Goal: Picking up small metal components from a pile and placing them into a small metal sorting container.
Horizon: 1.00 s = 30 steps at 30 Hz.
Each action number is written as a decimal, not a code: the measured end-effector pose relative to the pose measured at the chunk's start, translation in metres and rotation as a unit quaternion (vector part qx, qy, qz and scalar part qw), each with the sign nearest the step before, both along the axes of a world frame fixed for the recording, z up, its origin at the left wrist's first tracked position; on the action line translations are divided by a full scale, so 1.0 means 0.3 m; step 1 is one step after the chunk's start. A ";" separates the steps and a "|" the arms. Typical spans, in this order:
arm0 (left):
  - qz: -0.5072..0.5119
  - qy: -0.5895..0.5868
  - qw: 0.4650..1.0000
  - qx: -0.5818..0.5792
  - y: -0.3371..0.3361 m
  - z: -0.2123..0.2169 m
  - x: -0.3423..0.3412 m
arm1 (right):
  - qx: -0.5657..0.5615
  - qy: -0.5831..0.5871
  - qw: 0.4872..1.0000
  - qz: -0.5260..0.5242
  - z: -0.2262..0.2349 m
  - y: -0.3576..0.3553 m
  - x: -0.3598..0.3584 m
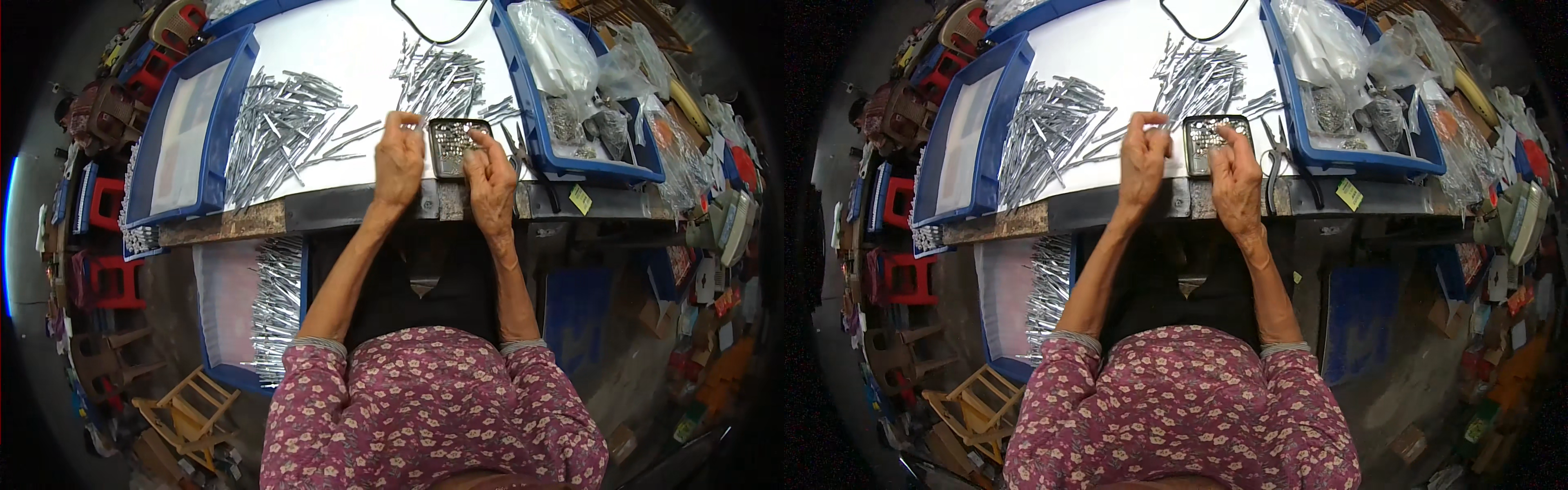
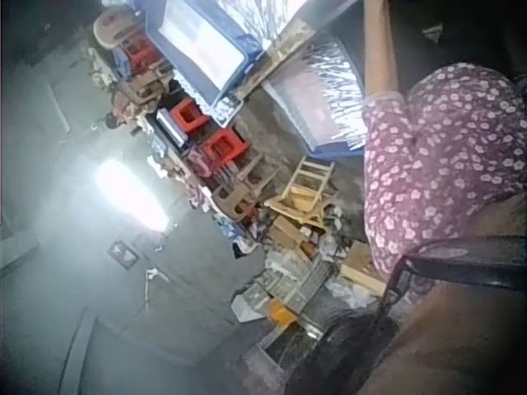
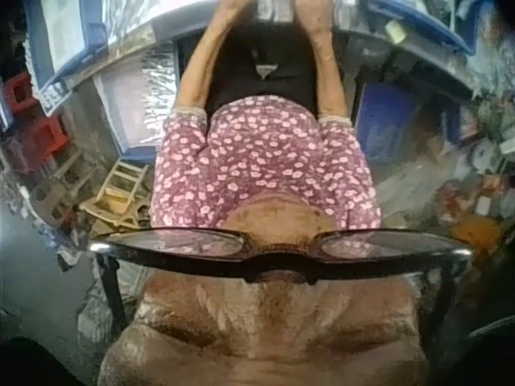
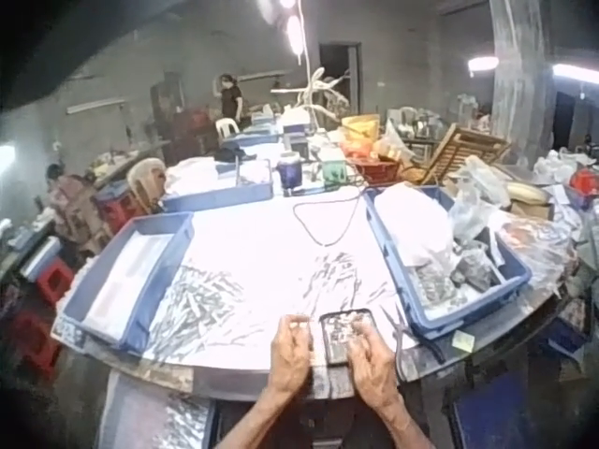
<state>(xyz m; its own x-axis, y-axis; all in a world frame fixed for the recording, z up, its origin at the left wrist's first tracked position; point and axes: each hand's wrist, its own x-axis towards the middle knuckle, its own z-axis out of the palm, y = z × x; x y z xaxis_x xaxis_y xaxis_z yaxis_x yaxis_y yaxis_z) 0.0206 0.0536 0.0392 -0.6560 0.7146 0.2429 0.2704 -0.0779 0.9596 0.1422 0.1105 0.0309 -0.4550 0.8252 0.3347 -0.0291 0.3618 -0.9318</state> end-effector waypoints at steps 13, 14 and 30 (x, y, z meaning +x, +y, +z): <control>0.069 0.349 0.928 -0.112 0.343 -0.048 -0.243 | -0.020 -0.061 0.994 0.088 -0.009 -0.057 0.070; 0.067 0.388 0.917 -0.071 0.370 -0.046 -0.242 | -0.022 -0.059 0.995 0.082 -0.002 -0.062 0.069; -0.007 0.352 0.921 -0.166 -0.004 -0.035 -0.331 | -0.019 -0.044 0.994 0.095 -0.024 -0.077 0.062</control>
<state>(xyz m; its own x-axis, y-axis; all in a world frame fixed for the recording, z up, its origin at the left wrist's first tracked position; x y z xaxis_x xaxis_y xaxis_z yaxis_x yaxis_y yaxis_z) -0.0786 0.0523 0.0288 -0.4098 0.8333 0.3711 0.8356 0.1798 0.5190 0.1608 0.0875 0.0238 -0.6299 0.7330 0.2568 -0.0108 0.3223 -0.9466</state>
